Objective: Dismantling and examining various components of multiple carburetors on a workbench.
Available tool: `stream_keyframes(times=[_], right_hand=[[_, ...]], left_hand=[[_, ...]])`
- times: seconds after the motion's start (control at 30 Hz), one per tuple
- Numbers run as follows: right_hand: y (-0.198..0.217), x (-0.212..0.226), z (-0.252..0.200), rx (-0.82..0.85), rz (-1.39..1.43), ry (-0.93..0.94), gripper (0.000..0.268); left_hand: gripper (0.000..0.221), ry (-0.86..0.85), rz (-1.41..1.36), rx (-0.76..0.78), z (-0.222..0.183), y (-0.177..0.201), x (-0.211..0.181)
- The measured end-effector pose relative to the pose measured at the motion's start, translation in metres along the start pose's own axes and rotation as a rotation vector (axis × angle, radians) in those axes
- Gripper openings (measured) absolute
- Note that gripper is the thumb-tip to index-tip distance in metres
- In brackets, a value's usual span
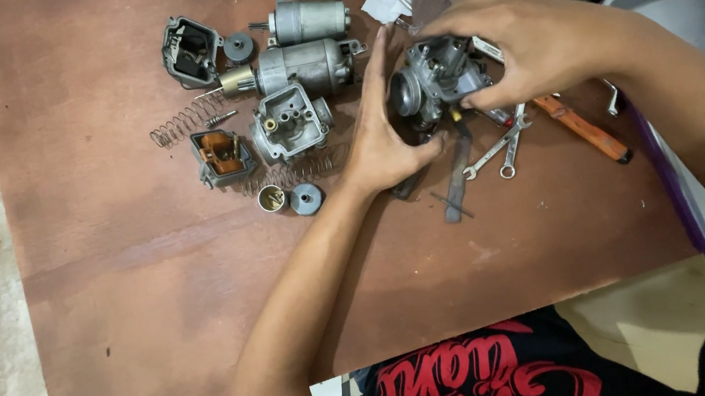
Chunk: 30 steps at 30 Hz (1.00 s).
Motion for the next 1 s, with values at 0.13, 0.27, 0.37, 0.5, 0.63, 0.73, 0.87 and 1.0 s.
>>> stream_keyframes(times=[0.13,0.27,0.37,0.5,0.63,0.73,0.87,1.0], right_hand=[[-0.002,-0.005,0.0,-0.015,0.009,0.018,0.079],[0.0,-0.002,0.0,-0.035,0.017,0.036,0.077],[0.0,-0.002,0.001,-0.01,-0.004,-0.005,0.077],[0.001,-0.001,0.001,-0.003,0.013,-0.022,0.078],[0.0,-0.002,0.002,-0.03,0.007,0.02,0.075],[-0.001,-0.001,0.002,0.002,0.015,-0.041,0.075],[-0.006,-0.004,0.002,0.004,-0.031,-0.042,0.084],[-0.007,-0.005,0.002,-0.049,-0.025,0.025,0.084]], left_hand=[[0.125,0.114,0.005,0.039,0.0,0.002,-0.008],[0.124,0.13,0.041,0.056,0.0,0.002,-0.012],[0.121,0.154,0.066,0.061,0.001,0.002,-0.013],[0.122,0.095,0.095,0.07,0.0,0.001,-0.005],[0.124,0.134,0.102,0.075,0.001,0.0,-0.012],[0.122,0.143,0.147,0.075,0.001,0.002,-0.01],[0.124,0.139,0.145,0.064,0.001,0.001,-0.007],[0.124,0.108,0.144,0.052,0.002,0.0,-0.011]])
Point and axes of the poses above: each hand's wrist, its own z-axis towards the middle knuckle, its own y-axis out of the back of the hand, x = y × z, the point moved 2 cm from there along z, towards the middle knuckle, and after that the axes turned 11 degrees about -z, right-handed, at the moved point
